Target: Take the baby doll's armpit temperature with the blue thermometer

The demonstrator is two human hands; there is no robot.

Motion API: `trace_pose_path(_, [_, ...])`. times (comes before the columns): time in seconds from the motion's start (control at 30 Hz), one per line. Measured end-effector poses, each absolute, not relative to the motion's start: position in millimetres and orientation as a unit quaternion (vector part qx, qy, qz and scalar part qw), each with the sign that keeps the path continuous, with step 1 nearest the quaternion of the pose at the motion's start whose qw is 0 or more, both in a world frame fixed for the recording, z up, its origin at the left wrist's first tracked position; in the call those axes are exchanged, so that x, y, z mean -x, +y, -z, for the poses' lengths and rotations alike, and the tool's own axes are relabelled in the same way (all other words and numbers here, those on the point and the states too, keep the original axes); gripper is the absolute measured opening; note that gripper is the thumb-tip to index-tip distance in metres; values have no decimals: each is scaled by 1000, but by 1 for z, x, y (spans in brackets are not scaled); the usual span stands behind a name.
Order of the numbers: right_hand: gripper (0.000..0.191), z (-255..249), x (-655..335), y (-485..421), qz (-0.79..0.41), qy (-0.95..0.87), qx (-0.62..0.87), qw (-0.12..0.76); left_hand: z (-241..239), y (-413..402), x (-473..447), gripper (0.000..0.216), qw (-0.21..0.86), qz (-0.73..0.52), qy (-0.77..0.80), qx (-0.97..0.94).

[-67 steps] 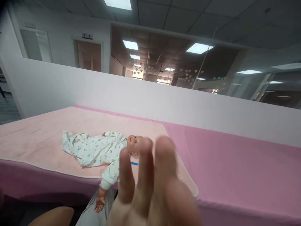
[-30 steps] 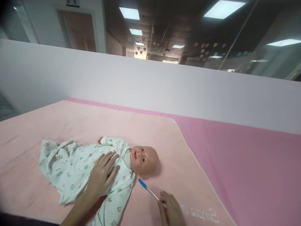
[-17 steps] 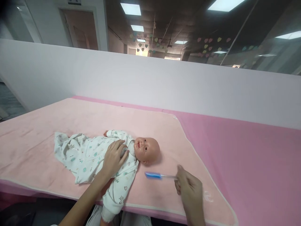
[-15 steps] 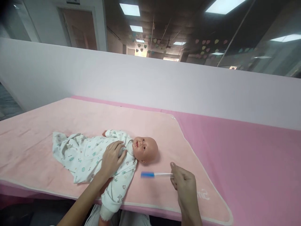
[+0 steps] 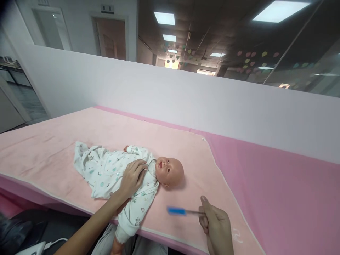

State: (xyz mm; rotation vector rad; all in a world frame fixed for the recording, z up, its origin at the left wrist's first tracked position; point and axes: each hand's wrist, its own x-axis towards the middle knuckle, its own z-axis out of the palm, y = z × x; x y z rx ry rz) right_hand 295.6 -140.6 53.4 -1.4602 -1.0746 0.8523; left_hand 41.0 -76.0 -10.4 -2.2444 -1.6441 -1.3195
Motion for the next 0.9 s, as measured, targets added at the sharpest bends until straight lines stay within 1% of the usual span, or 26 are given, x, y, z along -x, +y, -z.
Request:
trace_pose_path(0.23, [59, -56, -269, -136, -441, -518, 553, 481, 11, -75, -39, 22, 1, 412, -527, 743])
trace_pose_path(0.33, [58, -48, -274, -132, -424, -515, 568, 481, 13, -75, -39, 22, 3, 406, -531, 744])
trace_pose_path(0.4, [56, -39, -283, -131, -348, -522, 619, 472, 16, -74, -39, 22, 15, 410, -535, 738])
trace_pose_path(0.5, [53, -21, -297, -133, -169, -553, 708, 407, 20, -72, -40, 21, 34, 427, -539, 725])
trace_pose_path(0.57, [53, -6, -304, -136, -87, -577, 724, 367, 22, -72, -40, 20, 32, 439, -541, 717])
trace_pose_path(0.73, [57, 31, -303, -145, 29, -649, 699, 298, 23, -75, -41, 16, 41, 474, -539, 695])
trace_pose_path(0.9, [55, 47, -290, -148, 121, -694, 656, 271, 24, -75, -41, 17, 69, 477, -560, 674])
